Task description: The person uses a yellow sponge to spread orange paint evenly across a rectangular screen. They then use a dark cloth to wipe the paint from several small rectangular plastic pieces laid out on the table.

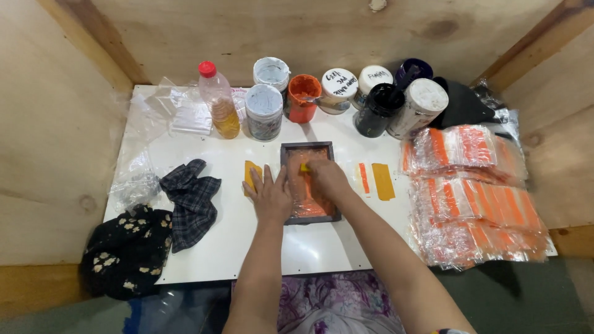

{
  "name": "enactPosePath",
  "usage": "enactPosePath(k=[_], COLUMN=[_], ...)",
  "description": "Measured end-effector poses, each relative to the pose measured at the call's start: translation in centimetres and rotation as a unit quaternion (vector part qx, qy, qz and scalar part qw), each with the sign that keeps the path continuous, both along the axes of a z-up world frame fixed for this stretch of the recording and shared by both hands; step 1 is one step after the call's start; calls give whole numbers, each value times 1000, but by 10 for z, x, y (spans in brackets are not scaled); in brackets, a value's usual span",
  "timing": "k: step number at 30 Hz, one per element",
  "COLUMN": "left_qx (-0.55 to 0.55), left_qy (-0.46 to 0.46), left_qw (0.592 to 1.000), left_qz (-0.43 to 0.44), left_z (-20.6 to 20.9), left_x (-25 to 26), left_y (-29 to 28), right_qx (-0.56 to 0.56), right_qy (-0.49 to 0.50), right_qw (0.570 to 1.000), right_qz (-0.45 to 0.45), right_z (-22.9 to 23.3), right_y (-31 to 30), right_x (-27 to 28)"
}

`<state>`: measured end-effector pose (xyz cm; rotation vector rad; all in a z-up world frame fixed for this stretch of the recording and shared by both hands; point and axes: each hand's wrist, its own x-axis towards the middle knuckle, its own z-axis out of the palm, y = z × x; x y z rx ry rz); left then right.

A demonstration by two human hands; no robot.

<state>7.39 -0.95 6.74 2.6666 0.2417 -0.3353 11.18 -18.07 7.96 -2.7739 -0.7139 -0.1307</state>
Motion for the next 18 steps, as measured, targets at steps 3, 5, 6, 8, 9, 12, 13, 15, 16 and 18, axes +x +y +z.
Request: enactPosePath(k=[3,5,6,8,9,12,13,15,16,18], left_qx=[-3,4,12,10,9,13,13,24,23,31], left_qy=[-9,-9,-9,-9,-11,6,7,7,7,6], left_qw=[1000,1000,1000,1000,1000,1000,1000,1000,1000,999], left_qz=[-3,-5,-8,-7,-6,-7,-8,-7,-7,-9], left_z=[1,-4,-7,-6,-5,3,3,3,2,0], left_x=[-1,0,0,-1,0,-1,-1,0,0,0], left_y=[1,1,1,0,0,0,0,-1,-1,-1], right_qx=[5,-7,-18,-15,-11,0,0,30,29,49], right_qy=[-82,-90,-97,-90,-84,0,1,-34,-33,-35], right_qw=[995,994,993,993,993,997,997,998,998,998], right_qz=[61,61,62,72,81,75,74,37,37,6], right_z=[-93,-101,-105,-108,-110,-63,-52,-31,-33,-37], right_y=[-16,-16,-16,-22,-25,-20,-21,-23,-22,-18], right_x=[8,-15,-27,-36,-39,-20,-8,18,29,48])
